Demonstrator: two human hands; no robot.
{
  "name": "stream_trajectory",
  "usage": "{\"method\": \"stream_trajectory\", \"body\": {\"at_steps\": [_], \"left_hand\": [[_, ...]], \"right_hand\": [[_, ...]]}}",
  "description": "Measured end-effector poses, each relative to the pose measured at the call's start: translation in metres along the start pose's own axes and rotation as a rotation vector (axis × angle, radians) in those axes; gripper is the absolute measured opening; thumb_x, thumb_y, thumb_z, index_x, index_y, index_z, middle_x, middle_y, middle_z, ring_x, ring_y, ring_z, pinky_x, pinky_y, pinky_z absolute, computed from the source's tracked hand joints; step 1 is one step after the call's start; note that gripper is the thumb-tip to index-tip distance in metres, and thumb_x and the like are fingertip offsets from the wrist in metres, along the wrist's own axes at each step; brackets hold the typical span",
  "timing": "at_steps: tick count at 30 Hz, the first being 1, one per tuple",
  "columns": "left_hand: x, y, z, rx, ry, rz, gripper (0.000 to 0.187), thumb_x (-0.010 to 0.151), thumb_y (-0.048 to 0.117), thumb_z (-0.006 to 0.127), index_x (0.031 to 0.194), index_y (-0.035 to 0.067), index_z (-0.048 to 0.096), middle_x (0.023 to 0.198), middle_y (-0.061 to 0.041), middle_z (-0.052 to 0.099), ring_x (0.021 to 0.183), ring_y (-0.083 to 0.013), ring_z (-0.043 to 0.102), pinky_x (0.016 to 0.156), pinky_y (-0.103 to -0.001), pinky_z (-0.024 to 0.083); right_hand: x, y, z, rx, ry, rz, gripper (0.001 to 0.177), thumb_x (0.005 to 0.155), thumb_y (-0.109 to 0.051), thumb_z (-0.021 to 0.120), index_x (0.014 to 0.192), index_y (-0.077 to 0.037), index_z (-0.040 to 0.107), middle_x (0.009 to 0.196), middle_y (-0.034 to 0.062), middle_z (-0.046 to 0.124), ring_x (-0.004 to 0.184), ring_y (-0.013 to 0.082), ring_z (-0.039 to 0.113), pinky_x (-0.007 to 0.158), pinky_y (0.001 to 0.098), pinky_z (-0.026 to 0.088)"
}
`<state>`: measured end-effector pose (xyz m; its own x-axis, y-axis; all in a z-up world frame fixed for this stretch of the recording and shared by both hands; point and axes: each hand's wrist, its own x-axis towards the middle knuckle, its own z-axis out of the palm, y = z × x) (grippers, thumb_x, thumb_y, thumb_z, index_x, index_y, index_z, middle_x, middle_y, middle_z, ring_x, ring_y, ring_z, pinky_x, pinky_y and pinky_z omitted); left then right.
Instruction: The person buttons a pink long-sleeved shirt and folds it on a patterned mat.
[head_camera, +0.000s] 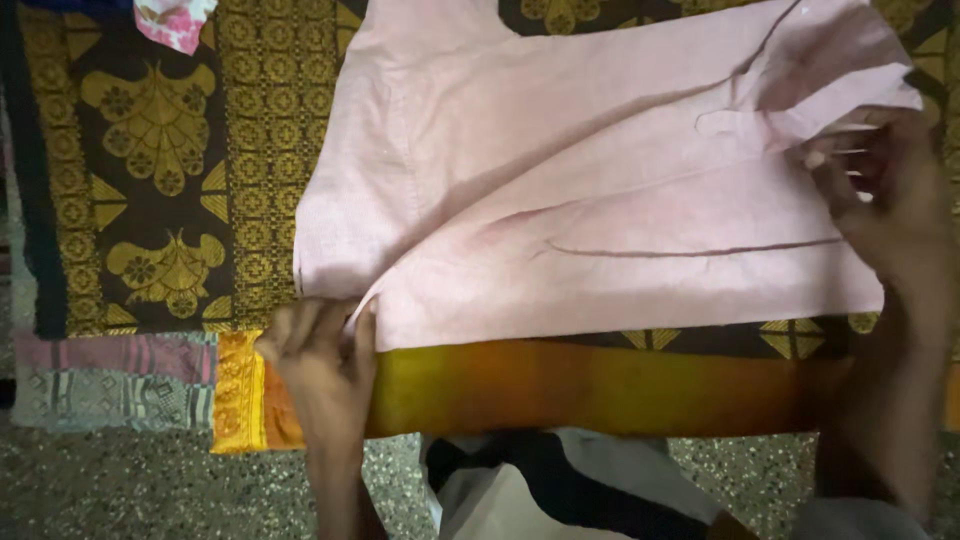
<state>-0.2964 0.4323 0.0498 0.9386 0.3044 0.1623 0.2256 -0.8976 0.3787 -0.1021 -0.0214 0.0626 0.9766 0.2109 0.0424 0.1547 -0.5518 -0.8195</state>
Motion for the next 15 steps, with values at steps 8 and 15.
{"method": "stream_trajectory", "body": {"at_steps": [8,15], "left_hand": [[-0.035,-0.031,0.018,-0.319,0.042,-0.189,0.018,0.094,0.022,0.081,0.1,0.006,0.075,0.104,-0.006,0.063,0.104,-0.0221,0.057,0.096,-0.038,0.043],[-0.041,-0.056,0.021,-0.146,0.046,-0.127,0.019,0.093,0.02,0.089,0.094,0.004,0.079,0.098,-0.009,0.063,0.108,-0.0263,0.056,0.11,-0.045,0.04]], "right_hand": [[-0.025,0.029,-0.014,-0.351,-0.477,-0.113,0.024,0.084,-0.012,0.076,0.107,-0.005,0.07,0.11,0.0087,0.073,0.086,0.0159,0.076,0.073,0.0285,0.059],[-0.047,0.068,-0.061,-0.449,-0.463,0.087,0.022,0.089,-0.016,0.071,0.11,-0.007,0.071,0.103,0.0072,0.073,0.085,0.0135,0.076,0.069,0.0281,0.059]]}}
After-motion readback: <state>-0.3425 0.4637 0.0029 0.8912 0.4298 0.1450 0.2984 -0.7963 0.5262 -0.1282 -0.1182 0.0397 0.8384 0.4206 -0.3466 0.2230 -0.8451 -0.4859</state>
